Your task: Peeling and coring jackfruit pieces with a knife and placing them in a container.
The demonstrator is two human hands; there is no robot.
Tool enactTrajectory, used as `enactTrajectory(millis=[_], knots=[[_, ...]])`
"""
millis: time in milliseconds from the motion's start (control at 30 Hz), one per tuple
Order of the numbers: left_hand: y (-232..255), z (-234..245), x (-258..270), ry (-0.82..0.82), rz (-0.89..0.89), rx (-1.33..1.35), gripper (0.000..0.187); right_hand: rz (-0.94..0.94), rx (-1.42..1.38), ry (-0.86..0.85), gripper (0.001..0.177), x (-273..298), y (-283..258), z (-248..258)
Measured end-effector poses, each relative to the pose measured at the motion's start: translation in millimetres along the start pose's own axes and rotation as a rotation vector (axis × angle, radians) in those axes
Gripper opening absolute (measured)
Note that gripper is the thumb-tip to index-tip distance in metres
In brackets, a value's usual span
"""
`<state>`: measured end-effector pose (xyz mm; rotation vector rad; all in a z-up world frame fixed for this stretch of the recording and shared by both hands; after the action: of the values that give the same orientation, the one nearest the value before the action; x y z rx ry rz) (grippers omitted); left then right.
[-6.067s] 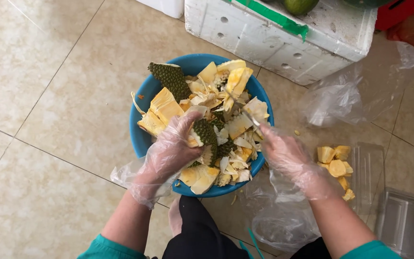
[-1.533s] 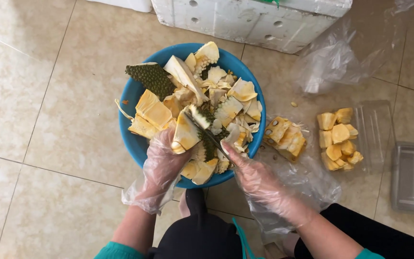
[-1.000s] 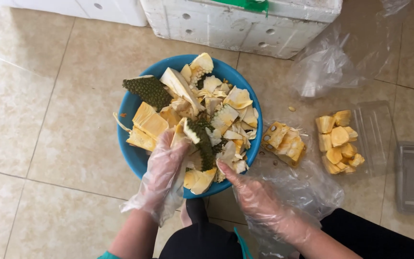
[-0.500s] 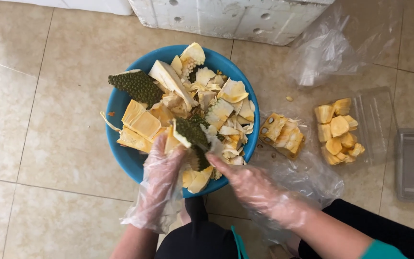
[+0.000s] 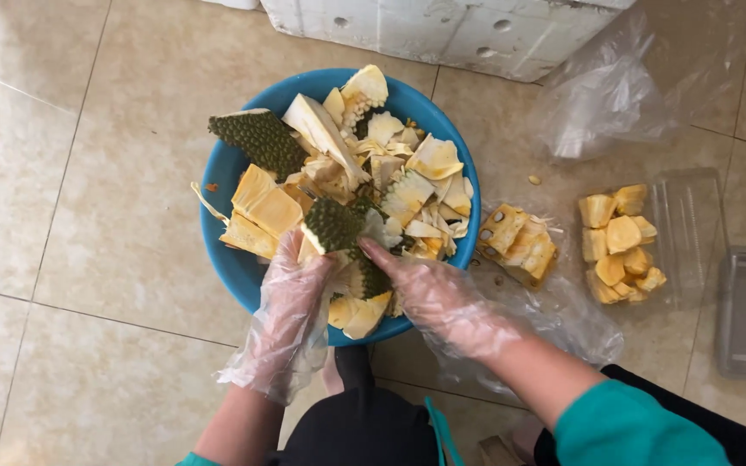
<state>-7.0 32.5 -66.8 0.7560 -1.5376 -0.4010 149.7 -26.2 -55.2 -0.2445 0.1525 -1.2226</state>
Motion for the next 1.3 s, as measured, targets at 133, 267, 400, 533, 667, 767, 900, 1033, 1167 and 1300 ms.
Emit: enactTrajectory(millis=[133, 267, 400, 533, 667, 767, 900, 1033, 1167, 1300], knots=[[2.1, -7.0, 4.0, -0.018, 0.073, 0.007, 0.049, -0.069, -0.055, -0.032, 0.065, -3.8, 11.3, -16.9], [6.4, -5.5, 0.6, 0.000, -0.006, 0.041, 0.050, -0.134, -0.091, -0.066, 0.062, 1.9, 23.9, -18.1], [4.2, -12.9, 20.1, 0.106, -0.045, 0.029, 0.046, -0.198, -0.353, -0.426, 0.081, 17.4, 25.0, -1.6], [-15.2, -2.1, 6.8, 0.139, 0.001, -0.192, 0.056, -0.273, -0.302, -0.495, 0.083, 13.4, 42.4, -42.2], [-32.3, 6.1, 0.3, 0.156, 0.041, -0.474, 0.069, -0.326, -0.332, -0.501, 0.086, 5.1, 56.8, -31.3], [-35.5, 23.6, 6.2, 0.040, -0.112, -0.219, 0.069, -0.317, -0.450, -0.479, 0.087, -2.5, 71.0, 2.4], [-12.7, 6.8, 48.0, -0.077, -0.128, -0.045, 0.063, -0.289, -0.677, -0.494, 0.091, 17.5, 50.6, 37.3], [-40.4, 5.6, 37.6, -0.250, -0.280, 0.045, 0.068, -0.352, -0.515, -0.499, 0.090, 70.4, 45.6, 39.5], [-72.7, 8.3, -41.2, -0.384, -0.395, 0.092, 0.076, -0.098, -0.159, -0.242, 0.097, 97.4, 54.6, 22.9], [-52.7, -2.2, 22.1, -0.387, -0.255, 0.307, 0.077, -0.296, -0.283, -0.347, 0.087, 129.3, 69.1, -8.0]])
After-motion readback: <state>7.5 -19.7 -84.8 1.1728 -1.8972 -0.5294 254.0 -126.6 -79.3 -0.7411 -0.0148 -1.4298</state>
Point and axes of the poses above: each hand's wrist, its own x-axis away from the middle knuckle, its own z-axis out of the back of the hand, y = z × x, the point moved 9 cm from there along -x, towards the middle knuckle, and after that the axes turned 8 degrees about z, right-handed, at the moved point
